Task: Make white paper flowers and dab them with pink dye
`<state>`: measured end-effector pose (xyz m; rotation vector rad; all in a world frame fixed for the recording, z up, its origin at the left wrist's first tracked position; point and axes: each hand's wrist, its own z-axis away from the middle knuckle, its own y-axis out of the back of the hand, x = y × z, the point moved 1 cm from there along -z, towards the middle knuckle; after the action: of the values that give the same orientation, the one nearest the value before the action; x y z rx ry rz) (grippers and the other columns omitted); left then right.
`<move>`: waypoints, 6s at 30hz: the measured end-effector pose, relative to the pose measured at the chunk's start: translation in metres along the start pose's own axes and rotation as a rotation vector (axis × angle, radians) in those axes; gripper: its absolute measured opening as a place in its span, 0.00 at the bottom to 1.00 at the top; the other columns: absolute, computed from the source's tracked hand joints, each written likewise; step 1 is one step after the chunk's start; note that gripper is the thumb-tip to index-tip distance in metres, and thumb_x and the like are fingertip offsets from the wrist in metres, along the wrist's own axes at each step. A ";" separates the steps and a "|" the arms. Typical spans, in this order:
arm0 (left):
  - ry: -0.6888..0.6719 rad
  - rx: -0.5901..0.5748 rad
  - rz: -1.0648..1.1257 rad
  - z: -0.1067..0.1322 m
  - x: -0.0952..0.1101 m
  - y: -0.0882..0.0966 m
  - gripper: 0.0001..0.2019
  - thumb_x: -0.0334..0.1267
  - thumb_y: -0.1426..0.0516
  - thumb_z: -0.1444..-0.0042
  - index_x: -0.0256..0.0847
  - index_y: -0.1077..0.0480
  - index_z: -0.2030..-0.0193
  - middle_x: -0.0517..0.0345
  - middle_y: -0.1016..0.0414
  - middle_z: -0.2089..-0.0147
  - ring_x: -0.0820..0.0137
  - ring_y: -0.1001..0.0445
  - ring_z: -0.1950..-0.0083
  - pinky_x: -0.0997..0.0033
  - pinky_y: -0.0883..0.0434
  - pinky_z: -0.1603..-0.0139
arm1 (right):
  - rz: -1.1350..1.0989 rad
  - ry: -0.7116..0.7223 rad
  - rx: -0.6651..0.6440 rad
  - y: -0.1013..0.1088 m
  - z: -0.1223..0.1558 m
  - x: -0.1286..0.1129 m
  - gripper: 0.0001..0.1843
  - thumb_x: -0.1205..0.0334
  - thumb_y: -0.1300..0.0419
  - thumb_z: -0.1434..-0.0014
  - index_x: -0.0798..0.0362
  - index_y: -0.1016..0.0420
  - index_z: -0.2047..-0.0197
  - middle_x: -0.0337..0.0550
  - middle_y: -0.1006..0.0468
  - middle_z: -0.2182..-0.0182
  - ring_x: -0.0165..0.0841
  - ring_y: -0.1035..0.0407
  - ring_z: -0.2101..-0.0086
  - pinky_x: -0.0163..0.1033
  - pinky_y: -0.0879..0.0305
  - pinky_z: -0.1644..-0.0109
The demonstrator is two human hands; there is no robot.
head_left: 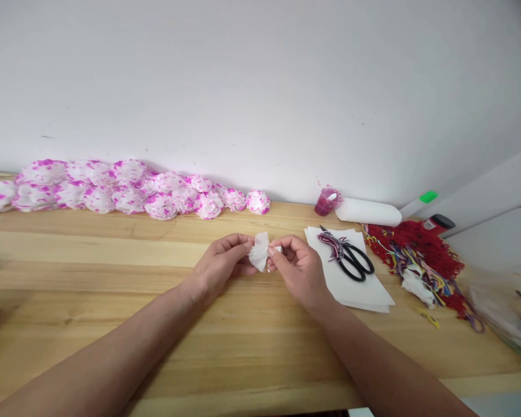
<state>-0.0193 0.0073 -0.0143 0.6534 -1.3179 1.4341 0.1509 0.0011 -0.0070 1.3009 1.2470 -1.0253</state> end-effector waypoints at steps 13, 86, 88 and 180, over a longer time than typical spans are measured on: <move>-0.087 -0.048 -0.201 0.000 0.000 -0.002 0.15 0.33 0.37 0.53 0.37 0.28 0.56 0.58 0.22 0.65 0.72 0.26 0.67 0.76 0.31 0.68 | -0.033 -0.024 -0.017 -0.003 0.003 0.001 0.07 0.59 0.35 0.44 0.52 0.26 0.65 0.37 0.22 0.75 0.30 0.26 0.74 0.34 0.27 0.67; -0.065 0.013 -0.208 0.001 -0.001 0.003 0.16 0.43 0.32 0.53 0.38 0.20 0.58 0.53 0.18 0.65 0.71 0.27 0.70 0.73 0.33 0.67 | 0.565 0.397 -0.028 -0.004 0.011 -0.005 0.27 0.67 0.35 0.46 0.46 0.33 0.44 0.43 0.25 0.57 0.36 0.28 0.59 0.42 0.28 0.55; -0.060 0.016 -0.187 0.001 -0.001 0.001 0.16 0.43 0.32 0.54 0.38 0.20 0.58 0.53 0.18 0.65 0.72 0.28 0.71 0.73 0.33 0.68 | 0.569 0.401 -0.029 -0.004 0.011 -0.005 0.22 0.67 0.35 0.46 0.47 0.31 0.47 0.43 0.24 0.59 0.35 0.28 0.61 0.41 0.28 0.56; 0.003 0.078 0.027 -0.003 0.004 0.002 0.21 0.41 0.29 0.57 0.35 0.25 0.57 0.56 0.22 0.67 0.80 0.33 0.74 0.81 0.38 0.75 | 0.492 0.467 0.001 0.005 0.005 -0.006 0.10 0.71 0.42 0.39 0.48 0.21 0.59 0.41 0.20 0.63 0.32 0.26 0.62 0.37 0.29 0.60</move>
<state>-0.0219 0.0115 -0.0122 0.6862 -1.2783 1.5139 0.1560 -0.0048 -0.0007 1.7988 1.1653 -0.3816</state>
